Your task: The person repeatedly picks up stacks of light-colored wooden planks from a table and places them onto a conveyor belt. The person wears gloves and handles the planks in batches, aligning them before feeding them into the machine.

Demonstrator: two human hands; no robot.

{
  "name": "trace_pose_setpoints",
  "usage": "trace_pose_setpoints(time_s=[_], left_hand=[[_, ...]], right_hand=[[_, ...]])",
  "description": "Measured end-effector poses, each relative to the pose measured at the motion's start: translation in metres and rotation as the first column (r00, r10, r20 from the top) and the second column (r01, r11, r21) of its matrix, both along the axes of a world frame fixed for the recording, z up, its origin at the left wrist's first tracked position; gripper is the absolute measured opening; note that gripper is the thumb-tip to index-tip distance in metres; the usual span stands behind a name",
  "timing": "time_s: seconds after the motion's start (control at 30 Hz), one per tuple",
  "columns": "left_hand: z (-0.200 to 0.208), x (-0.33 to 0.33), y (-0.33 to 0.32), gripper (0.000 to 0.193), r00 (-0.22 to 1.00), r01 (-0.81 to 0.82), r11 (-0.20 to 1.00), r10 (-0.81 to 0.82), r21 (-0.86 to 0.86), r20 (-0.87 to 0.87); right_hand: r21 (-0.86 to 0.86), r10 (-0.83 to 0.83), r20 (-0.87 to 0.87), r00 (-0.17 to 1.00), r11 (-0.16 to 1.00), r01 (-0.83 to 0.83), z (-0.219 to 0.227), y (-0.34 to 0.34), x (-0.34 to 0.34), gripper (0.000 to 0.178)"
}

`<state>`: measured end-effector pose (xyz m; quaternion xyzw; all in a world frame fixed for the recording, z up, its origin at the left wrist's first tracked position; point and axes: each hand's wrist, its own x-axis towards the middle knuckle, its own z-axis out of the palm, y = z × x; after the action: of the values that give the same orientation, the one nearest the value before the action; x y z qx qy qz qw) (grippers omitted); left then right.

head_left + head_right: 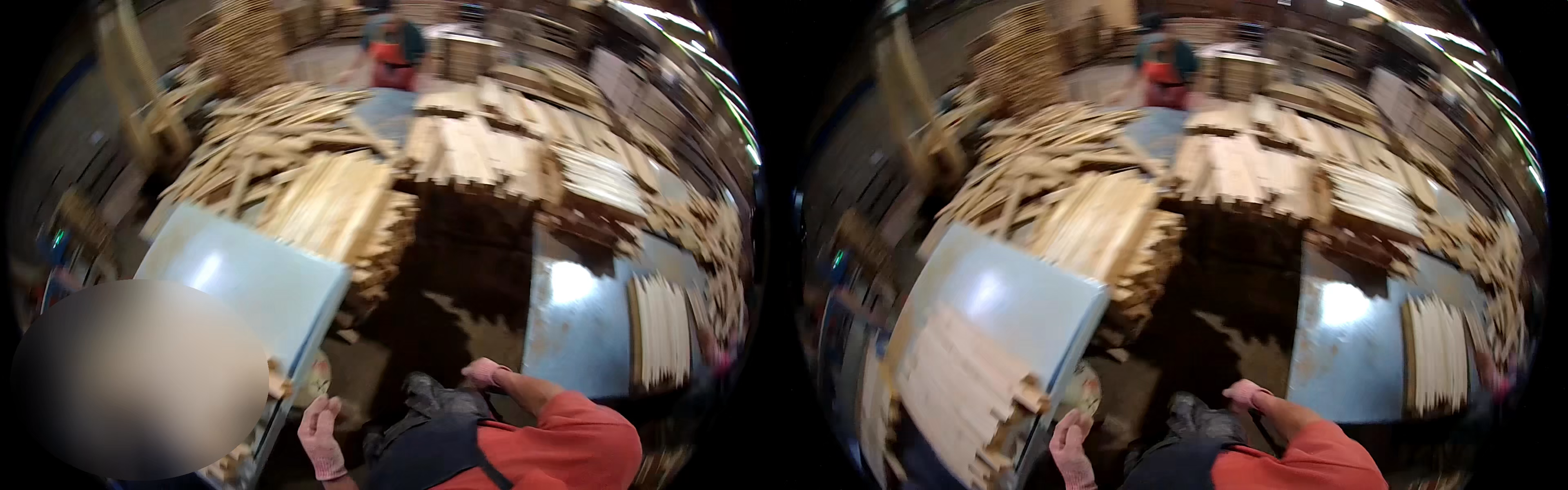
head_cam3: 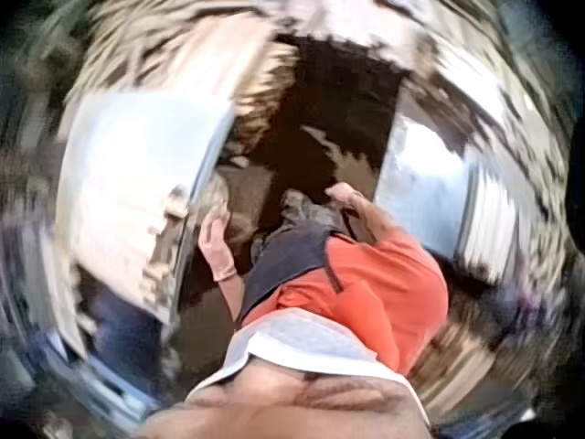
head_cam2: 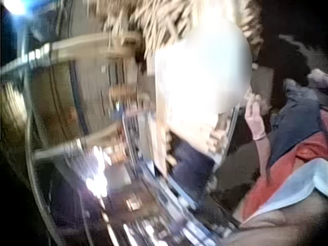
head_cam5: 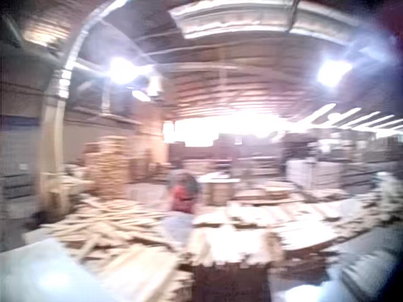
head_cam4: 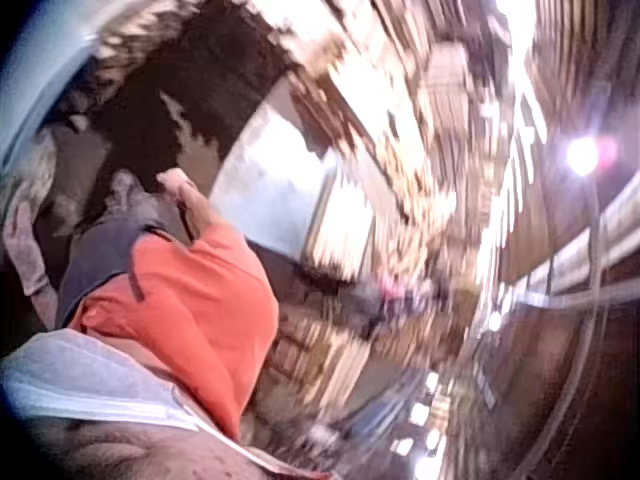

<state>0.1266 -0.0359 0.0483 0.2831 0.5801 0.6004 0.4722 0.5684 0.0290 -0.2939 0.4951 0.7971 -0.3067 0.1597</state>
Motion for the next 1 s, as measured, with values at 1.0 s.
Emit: trace_pose_setpoints(time_s=[1.0], left_hand=[[-0.267, 0.069, -0.191, 0.059, 0.984, 0.012, 0.384, 0.158, -0.923, 0.078]], right_hand=[[-0.386, -0.52, -0.196, 0.831, 0.82, 0.422, -0.016, -0.036, 0.109, 0.037]])
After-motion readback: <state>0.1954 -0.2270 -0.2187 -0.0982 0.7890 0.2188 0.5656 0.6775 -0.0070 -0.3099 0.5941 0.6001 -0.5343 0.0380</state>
